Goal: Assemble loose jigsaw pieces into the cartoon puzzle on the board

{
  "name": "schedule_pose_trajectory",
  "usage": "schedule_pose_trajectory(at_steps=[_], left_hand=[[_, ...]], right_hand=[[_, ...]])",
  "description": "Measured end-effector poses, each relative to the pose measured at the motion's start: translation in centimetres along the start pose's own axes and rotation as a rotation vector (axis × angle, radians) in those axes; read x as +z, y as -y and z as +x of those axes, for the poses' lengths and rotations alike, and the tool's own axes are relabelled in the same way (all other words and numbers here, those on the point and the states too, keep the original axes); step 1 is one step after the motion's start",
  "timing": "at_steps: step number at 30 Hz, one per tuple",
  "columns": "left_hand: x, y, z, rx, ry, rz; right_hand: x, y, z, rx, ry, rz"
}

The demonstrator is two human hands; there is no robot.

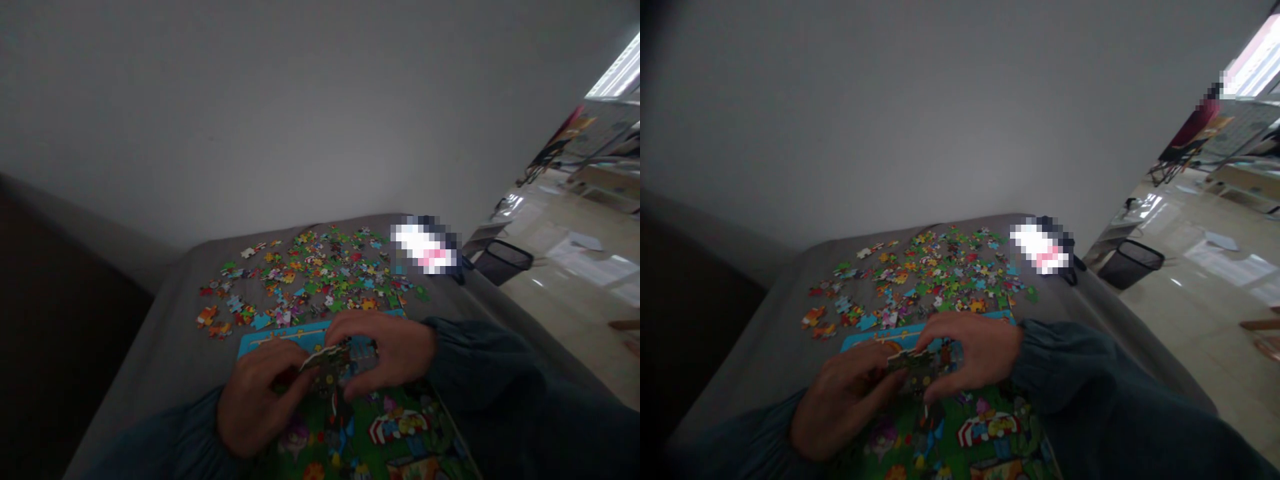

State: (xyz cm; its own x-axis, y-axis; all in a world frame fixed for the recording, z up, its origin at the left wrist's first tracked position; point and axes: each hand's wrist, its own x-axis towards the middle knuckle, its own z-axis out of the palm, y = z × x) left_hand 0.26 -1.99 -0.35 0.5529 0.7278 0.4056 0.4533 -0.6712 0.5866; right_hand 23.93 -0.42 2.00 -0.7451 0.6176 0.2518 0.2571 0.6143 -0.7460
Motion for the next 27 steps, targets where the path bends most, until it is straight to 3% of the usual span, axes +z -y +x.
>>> schedule_pose_trajectory(at_steps=[2,9,27], left_hand=[[0.0,0.3,-0.1,-0.017,0.003,-0.015],[-0.4,0.4,0.1,0.046,0.019,-0.051],[-0.3,0.0,0.1,0.008,0.070,-0.075]], right_hand=[[0.5,0.1,0.1,0.009,-0.070,-0.015],[1.6,-0.4,0.5,-0.171,-0.272,-0.148],[2.3,-0.4,0.7,-0.205,-0.316,-0.136]])
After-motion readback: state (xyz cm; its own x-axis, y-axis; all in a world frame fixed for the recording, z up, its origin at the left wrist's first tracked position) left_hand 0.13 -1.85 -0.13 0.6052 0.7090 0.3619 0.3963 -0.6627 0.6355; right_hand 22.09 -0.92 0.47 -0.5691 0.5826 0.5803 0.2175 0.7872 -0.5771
